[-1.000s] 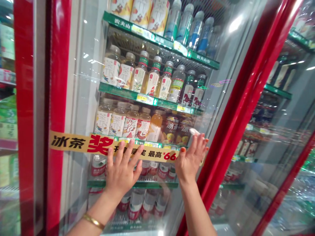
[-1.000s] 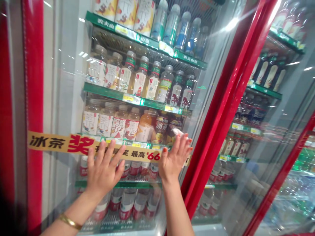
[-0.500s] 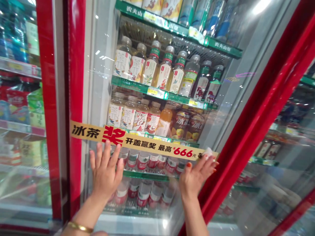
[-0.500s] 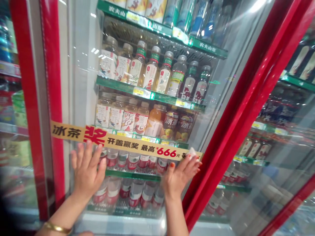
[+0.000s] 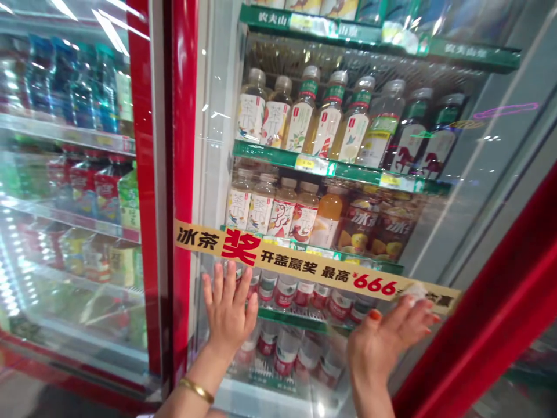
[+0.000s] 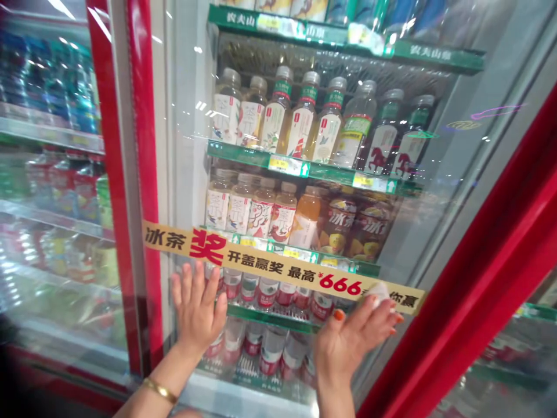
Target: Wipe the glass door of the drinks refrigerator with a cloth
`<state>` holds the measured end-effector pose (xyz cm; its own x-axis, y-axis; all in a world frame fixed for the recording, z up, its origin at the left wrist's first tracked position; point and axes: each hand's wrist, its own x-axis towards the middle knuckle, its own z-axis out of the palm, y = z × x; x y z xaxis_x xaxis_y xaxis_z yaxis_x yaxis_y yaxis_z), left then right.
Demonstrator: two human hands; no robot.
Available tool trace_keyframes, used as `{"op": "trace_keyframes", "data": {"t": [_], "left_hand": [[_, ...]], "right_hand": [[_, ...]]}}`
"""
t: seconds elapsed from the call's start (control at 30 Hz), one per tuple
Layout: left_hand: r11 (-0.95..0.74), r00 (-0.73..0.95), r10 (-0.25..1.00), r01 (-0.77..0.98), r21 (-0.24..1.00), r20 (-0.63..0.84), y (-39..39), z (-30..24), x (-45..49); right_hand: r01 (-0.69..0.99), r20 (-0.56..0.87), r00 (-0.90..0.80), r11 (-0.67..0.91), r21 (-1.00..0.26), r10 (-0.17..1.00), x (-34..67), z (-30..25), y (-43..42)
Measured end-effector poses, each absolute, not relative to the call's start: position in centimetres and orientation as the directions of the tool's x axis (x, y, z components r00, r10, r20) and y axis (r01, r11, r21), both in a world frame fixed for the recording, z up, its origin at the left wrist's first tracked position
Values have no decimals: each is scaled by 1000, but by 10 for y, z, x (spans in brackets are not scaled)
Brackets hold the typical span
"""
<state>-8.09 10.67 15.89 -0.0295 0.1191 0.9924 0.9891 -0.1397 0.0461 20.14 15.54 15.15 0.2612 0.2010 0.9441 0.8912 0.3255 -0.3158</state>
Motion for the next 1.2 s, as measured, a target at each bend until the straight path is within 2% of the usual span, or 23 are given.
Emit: {"op": "trace_keyframes", "data": {"t": [0.07,0.17,0.2,0.23,0.27,0.3,0.4,0.43,0.47,0.5,0.53,0.6,0.67,0.73,0.8,0.87,0.93,0.97,1.0,1.03,1.1,1.17,1.2], "left_hand": [[-150,-31,119,988,48,992,106,159,-81],[-170,-35,124,984,56,992,105,158,-82],[-176,-35,128,983,57,991,105,158,-83],[-182,-31,133,982,55,991,105,157,-83],[-185,-26,139,981,52,990,105,156,-84],[-186,-22,144,981,49,989,105,155,-84],[-172,-18,137,984,41,990,105,154,-84],[-165,-19,133,985,41,991,106,153,-84],[-161,-19,129,986,40,992,106,153,-84],[-158,-17,127,987,38,992,106,154,-83],[-159,-16,126,987,36,992,106,154,-83],[-168,-17,126,985,38,992,106,155,-83],[-174,-18,126,984,40,992,105,155,-83],[-175,-19,126,984,41,992,105,155,-84],[-171,-15,123,985,36,992,105,155,-84],[-170,-16,116,985,35,993,106,155,-83],[-171,-23,107,984,41,994,106,155,-82],[-172,-27,104,984,45,994,107,155,-82],[-174,-31,104,983,49,994,107,155,-81],[-177,-34,106,983,53,994,107,155,-81],[-183,-35,113,982,55,993,105,156,-81],[-195,-27,128,979,52,991,102,155,-84],[-202,-19,144,978,48,989,99,153,-87]], "right_hand": [[933,979,23,347,-94,202,163,140,143],[863,913,-381,412,294,146,135,111,126],[839,891,-436,414,352,125,141,105,124],[845,892,-434,402,353,127,155,105,126],[877,918,-369,381,292,146,174,109,130],[918,954,-246,357,173,171,195,118,136],[917,954,228,285,-277,193,240,157,157],[892,930,317,275,-358,185,240,167,161],[889,926,333,270,-370,176,233,173,162],[908,943,281,268,-321,175,218,173,161],[936,969,168,278,-214,180,199,168,156],[936,971,-159,340,90,179,161,144,140],[846,897,-424,410,341,128,144,118,125],[796,858,-505,433,424,88,158,106,120],[858,910,-399,394,328,110,194,118,129],[940,980,-126,335,69,153,229,149,145],[936,974,149,294,-195,171,241,182,160],[925,964,202,289,-246,173,236,194,164],[931,969,176,289,-221,174,224,199,164],[948,983,67,298,-116,171,207,197,161],[910,948,-288,347,226,138,171,177,146],[750,806,-589,410,520,55,147,147,127],[673,742,-671,431,601,13,144,135,119]]}}
